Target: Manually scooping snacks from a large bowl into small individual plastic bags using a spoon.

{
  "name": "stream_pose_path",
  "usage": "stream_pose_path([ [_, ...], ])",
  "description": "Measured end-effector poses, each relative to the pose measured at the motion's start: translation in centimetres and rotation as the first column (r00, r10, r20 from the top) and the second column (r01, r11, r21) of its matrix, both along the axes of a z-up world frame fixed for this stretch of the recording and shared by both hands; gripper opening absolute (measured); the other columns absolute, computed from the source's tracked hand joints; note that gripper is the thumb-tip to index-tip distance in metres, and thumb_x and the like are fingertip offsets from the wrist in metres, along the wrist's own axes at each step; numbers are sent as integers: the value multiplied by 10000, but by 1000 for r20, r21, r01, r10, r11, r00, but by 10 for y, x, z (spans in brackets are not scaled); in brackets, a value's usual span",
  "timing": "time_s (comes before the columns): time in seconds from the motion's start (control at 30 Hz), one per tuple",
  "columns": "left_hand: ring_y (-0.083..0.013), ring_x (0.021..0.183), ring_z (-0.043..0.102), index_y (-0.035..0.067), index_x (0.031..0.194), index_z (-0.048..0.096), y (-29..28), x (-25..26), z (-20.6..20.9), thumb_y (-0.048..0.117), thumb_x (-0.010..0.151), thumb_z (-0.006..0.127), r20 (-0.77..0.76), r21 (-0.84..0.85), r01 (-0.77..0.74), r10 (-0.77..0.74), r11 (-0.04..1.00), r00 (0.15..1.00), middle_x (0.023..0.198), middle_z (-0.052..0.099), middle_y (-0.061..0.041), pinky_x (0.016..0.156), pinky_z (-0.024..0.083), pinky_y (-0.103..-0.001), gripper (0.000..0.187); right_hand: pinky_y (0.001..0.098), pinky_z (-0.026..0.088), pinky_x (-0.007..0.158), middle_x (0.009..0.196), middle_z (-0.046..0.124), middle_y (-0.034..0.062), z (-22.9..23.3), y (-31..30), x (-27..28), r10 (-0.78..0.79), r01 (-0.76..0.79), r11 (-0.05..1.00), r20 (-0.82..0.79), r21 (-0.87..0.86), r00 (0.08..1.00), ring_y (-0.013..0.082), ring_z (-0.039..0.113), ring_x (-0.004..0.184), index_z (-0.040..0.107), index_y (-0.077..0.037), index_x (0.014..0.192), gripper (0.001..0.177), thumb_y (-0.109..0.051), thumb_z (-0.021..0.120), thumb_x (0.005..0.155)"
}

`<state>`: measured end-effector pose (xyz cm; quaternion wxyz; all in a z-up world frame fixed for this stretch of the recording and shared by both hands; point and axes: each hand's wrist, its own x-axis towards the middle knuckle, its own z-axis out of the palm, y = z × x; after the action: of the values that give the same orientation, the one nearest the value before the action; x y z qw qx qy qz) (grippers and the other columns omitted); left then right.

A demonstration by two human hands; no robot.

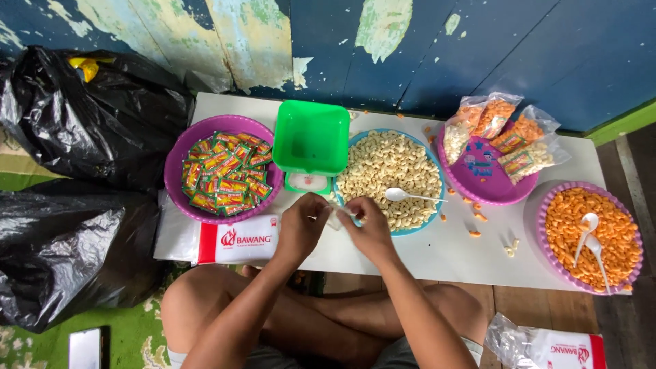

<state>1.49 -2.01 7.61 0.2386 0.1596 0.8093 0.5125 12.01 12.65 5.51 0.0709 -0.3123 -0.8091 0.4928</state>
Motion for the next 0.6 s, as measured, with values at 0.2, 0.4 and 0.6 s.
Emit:
stream_pose_path([
  [0.2, -118, 766, 520, 29, 1097, 607, 2, 16, -56, 32, 1008, 516, 467, 475, -305, 57, 826, 882, 926, 525, -53, 668, 466, -234, 127, 406, 576, 745, 840, 699, 96, -28, -5, 0, -24, 26, 1000, 123, -16, 992, 224, 698, 839, 645, -119, 978, 124, -153, 672, 861],
  [0.4, -134, 743, 485, 51, 1156, 645, -1, 14, -42, -57, 915, 599, 290, 425, -16, -120, 905, 949, 910, 568, -74, 645, 444, -255, 268, 309, 538, 582, 760, 596, 90, -34, -9, -7, -255, 234, 886, 1, -401, 967, 190, 664, 619, 622, -82, 1015, 130, -97, 541, 915],
  [0.6, -231, 705, 675, 131, 931, 696, -4, -2, -17, 25, 808, 701, -197, 69, 6, 7, 998, 980, 778, 602, -60, 649, 562, -364, 162, 442, 586, 662, 840, 689, 169, -6, -7, 4, 30, -32, 992, 16, 126, 999, 339, 728, 859, 606, -79, 960, 108, -63, 565, 861],
])
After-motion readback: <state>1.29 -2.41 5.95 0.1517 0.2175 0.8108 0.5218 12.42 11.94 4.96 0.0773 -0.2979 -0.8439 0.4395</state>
